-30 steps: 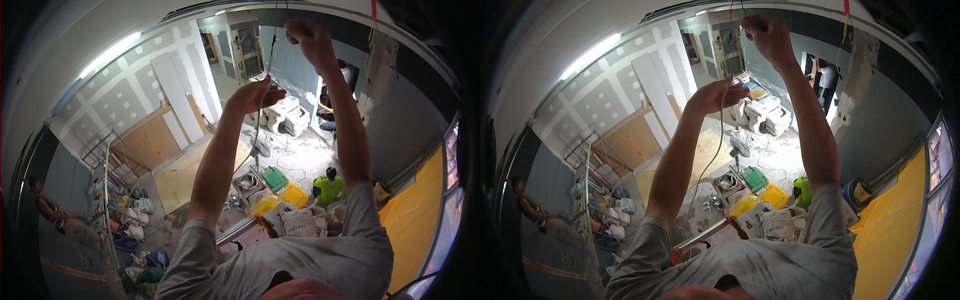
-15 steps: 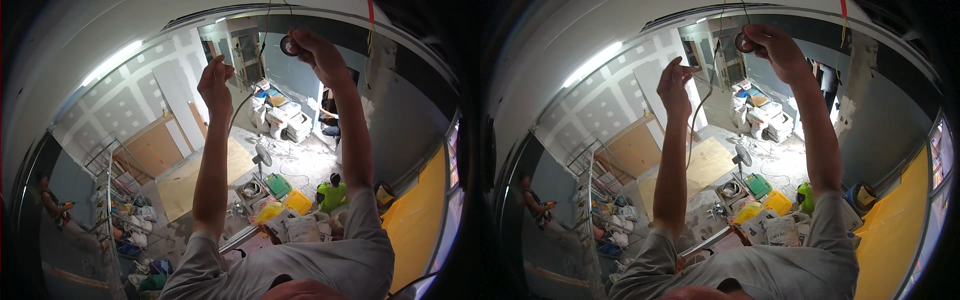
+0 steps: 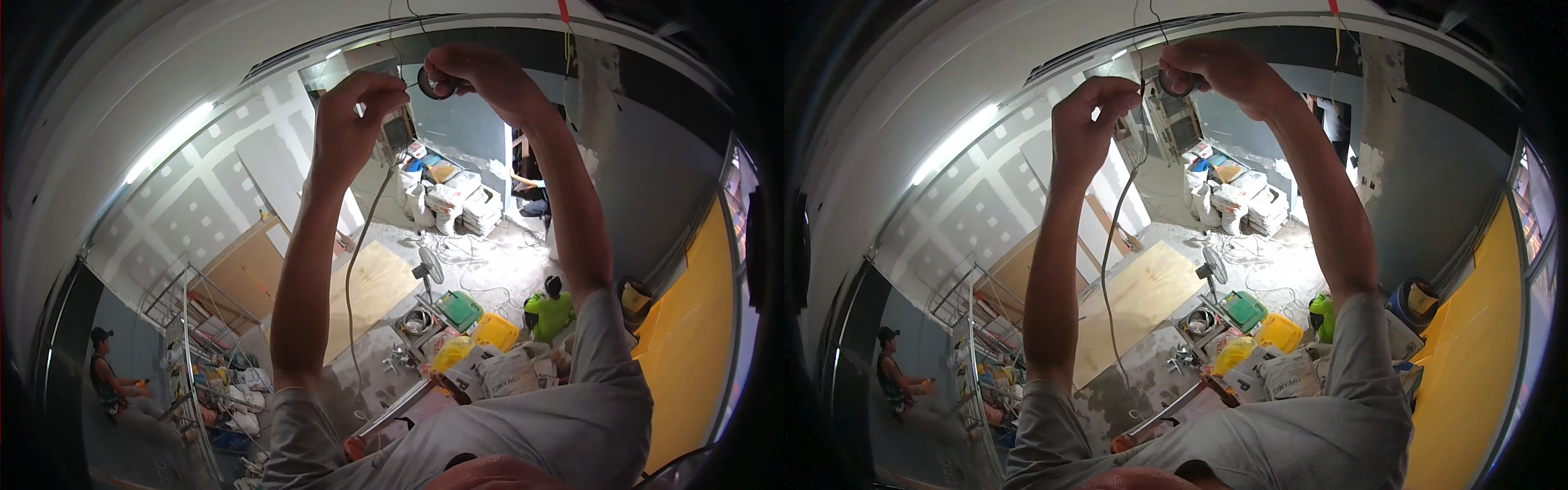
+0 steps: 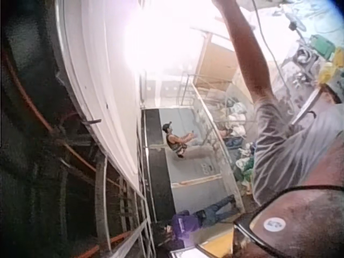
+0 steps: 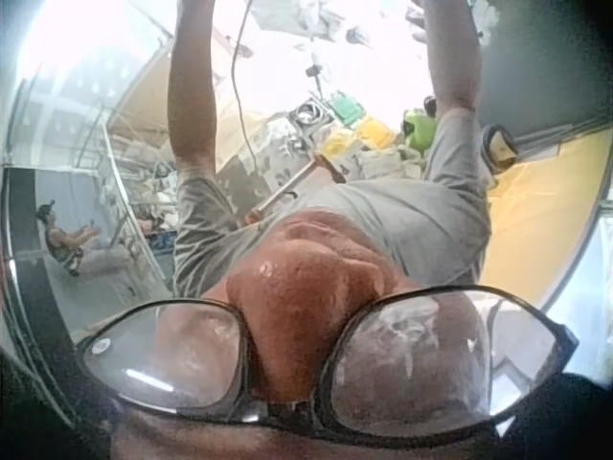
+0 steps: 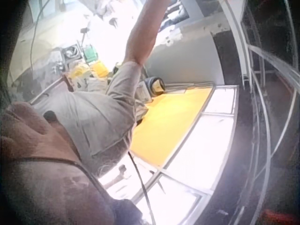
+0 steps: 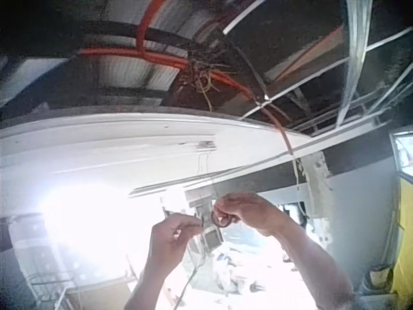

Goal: The person uses pliers to strip and trim electrical wires hanging from a ceiling and applies black electrical tape to the wire ends.

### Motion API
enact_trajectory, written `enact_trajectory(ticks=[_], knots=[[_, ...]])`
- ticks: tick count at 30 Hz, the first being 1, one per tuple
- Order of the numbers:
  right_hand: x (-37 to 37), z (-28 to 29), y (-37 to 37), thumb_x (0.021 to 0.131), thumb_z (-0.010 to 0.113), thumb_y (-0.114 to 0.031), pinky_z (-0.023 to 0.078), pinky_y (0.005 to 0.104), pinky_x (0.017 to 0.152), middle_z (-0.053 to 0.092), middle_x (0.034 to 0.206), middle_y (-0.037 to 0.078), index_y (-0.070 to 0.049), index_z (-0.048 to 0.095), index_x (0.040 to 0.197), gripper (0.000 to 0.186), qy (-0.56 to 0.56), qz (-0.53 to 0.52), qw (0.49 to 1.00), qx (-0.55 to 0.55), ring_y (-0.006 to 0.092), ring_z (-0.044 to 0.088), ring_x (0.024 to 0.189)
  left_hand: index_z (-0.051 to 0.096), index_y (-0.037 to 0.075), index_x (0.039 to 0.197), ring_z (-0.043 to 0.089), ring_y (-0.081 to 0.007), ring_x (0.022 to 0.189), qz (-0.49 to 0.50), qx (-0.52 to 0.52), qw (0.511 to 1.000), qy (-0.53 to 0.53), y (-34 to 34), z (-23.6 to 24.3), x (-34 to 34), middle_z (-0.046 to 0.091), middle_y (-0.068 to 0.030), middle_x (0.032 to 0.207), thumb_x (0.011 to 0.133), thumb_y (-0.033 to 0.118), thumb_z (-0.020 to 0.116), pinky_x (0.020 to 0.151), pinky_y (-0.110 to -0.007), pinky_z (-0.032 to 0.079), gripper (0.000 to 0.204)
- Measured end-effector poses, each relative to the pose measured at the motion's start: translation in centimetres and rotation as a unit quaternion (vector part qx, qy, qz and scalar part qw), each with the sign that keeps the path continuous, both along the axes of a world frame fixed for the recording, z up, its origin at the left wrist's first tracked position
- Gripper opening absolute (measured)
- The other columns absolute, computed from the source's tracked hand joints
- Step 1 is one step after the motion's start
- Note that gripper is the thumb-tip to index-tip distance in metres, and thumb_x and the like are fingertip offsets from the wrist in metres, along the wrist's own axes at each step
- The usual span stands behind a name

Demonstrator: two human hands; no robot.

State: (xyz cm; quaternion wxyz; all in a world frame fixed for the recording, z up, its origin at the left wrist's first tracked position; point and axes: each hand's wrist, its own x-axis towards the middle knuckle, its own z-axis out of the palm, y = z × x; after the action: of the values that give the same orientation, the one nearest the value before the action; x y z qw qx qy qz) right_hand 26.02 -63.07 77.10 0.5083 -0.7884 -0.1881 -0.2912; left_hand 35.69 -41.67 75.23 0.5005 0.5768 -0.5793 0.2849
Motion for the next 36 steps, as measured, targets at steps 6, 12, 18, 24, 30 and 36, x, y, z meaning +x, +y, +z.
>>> enact_trajectory(ticks=[6, 12, 18, 24, 30, 36], knots=[[-0.6, 0.8, -1.0, 0.102, 0.055, -0.037, 0.043, 0.0270, 0.077, 0.065, 0.086, -0.004, -0.012, 0.068, 0.096, 0.029, 0.025, -0.028, 0.999, -0.038, 0.0080, 0.061, 0.083, 0.071, 0.002, 0.103, 0.066, -0.0084, 0.078, -0.026, 0.076, 0.997, -0.010, -1.6, 2.1, -0.7, 0.075, -0.0044, 0.089, 0.092, 0.002, 0.065, 0.072, -0.025, 0.052, 0.013], [-0.7, 0.9, -1.6, 0.101, 0.057, -0.039, 0.044, 0.0257, 0.073, 0.068, 0.088, -0.002, -0.011, 0.069, 0.100, 0.031, 0.027, -0.027, 0.999, -0.038, 0.0084, 0.064, 0.081, 0.070, 0.001, 0.103, 0.066, -0.0087, 0.078, -0.028, 0.111, 0.992, -0.052, -2.8, 2.7, -0.4, 0.074, -0.0044, 0.089, 0.091, 0.000, 0.064, 0.072, -0.026, 0.051, 0.013], [-1.2, 1.6, -2.0, 0.098, 0.060, -0.037, 0.043, 0.0251, 0.068, 0.067, 0.082, -0.002, -0.009, 0.070, 0.099, 0.030, 0.040, -0.028, 0.995, -0.087, 0.0074, 0.060, 0.075, 0.064, 0.006, 0.123, 0.065, -0.0091, 0.077, -0.075, 0.144, 0.987, -0.015, -3.7, 3.3, 0.0, 0.069, -0.0025, 0.080, 0.089, 0.000, 0.070, 0.071, -0.026, 0.051, 0.035], [-0.8, 1.7, -2.6, 0.095, 0.064, -0.043, 0.044, 0.0259, 0.067, 0.066, 0.077, -0.002, -0.009, 0.071, 0.097, 0.035, 0.032, -0.029, 0.994, -0.098, 0.0078, 0.059, 0.072, 0.057, 0.012, 0.138, 0.064, -0.0087, 0.076, -0.107, 0.232, 0.967, -0.011, -4.3, 4.8, -0.1, 0.070, -0.0021, 0.082, 0.087, 0.000, 0.072, 0.071, -0.025, 0.051, 0.055], [-1.0, 1.7, -3.2, 0.094, 0.065, -0.047, 0.046, 0.0270, 0.069, 0.066, 0.080, -0.001, -0.008, 0.072, 0.098, 0.040, 0.050, -0.041, 0.994, -0.094, 0.0086, 0.059, 0.075, 0.060, 0.007, 0.131, 0.064, -0.0093, 0.074, -0.173, 0.239, 0.955, 0.024, -5.3, 5.5, 0.3, 0.070, -0.0034, 0.082, 0.086, 0.001, 0.074, 0.070, -0.027, 0.051, 0.048], [-1.4, 1.7, -3.9, 0.096, 0.063, -0.046, 0.047, 0.0279, 0.071, 0.068, 0.086, 0.001, -0.008, 0.072, 0.105, 0.040, 0.069, -0.070, 0.989, -0.108, 0.0093, 0.061, 0.080, 0.063, 0.002, 0.118, 0.066, -0.0120, 0.075, -0.166, 0.255, 0.952, 0.039, -6.0, 5.8, 1.2, 0.071, -0.0061, 0.082, 0.084, -0.001, 0.076, 0.069, -0.028, 0.052, 0.037]])
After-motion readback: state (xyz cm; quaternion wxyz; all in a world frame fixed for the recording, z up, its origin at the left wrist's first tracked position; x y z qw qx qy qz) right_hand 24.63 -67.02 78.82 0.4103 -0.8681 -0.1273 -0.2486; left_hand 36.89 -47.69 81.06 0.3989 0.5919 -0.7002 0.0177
